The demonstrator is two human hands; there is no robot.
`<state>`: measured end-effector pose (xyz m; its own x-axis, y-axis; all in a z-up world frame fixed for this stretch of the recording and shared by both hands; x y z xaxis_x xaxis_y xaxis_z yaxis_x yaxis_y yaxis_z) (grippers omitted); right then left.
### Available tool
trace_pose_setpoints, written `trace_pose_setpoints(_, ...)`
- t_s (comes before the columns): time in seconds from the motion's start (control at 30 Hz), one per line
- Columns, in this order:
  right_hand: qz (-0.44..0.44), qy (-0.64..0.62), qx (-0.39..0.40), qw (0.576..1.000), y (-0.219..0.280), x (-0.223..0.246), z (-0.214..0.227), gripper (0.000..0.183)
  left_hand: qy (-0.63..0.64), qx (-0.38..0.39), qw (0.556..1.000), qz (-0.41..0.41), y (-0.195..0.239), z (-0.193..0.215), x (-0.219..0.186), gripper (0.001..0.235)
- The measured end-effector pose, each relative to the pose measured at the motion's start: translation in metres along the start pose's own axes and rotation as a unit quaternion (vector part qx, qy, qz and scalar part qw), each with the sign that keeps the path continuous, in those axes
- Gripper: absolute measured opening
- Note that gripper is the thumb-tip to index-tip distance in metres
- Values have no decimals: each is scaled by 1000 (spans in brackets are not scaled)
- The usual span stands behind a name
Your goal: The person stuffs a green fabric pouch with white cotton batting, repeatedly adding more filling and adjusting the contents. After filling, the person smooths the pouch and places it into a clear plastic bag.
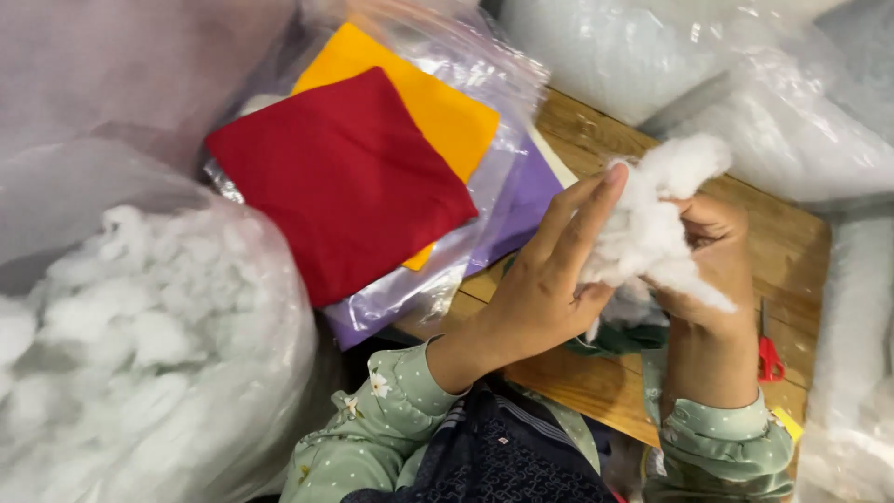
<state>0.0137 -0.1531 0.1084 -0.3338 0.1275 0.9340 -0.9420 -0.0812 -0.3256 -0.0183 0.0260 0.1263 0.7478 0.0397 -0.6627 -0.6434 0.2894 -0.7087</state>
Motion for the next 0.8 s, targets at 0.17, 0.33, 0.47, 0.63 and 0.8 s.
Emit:
trace_pose_setpoints(0.17,-24,-8,-93,995,57,-44,51,54,109,39,993,-24,14,-71,37,89)
trace_pose_setpoints(0.33,-20,28,-158,987,95,-86,61,47,150,118,982,-20,17,-80,66,84)
trace_pose_setpoints(0.47,16,182,-90,979,96,-103,59,36,219,289,930,57,6,-90,92,97)
trace_pose_setpoints(0.63,51,255,-12,965,67,-75,46,36,197,357,908,95,-2,-116,127,48)
trace_pose_setpoints(0.8,62,224,11,973,70,-67,49,21,241,365,892,117,4,-113,132,24)
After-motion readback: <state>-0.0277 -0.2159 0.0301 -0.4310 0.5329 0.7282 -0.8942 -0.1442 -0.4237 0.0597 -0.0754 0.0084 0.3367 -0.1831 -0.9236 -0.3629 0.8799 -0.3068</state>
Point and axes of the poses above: each hand's wrist, its own y-axis away from the middle knuckle, its own z-axis out of the back of the hand, x = y × z, the point moved 7 cm from there along -y, towards the middle knuckle, and after that the axes turned 2 degrees about x, right-handed, at the moved point
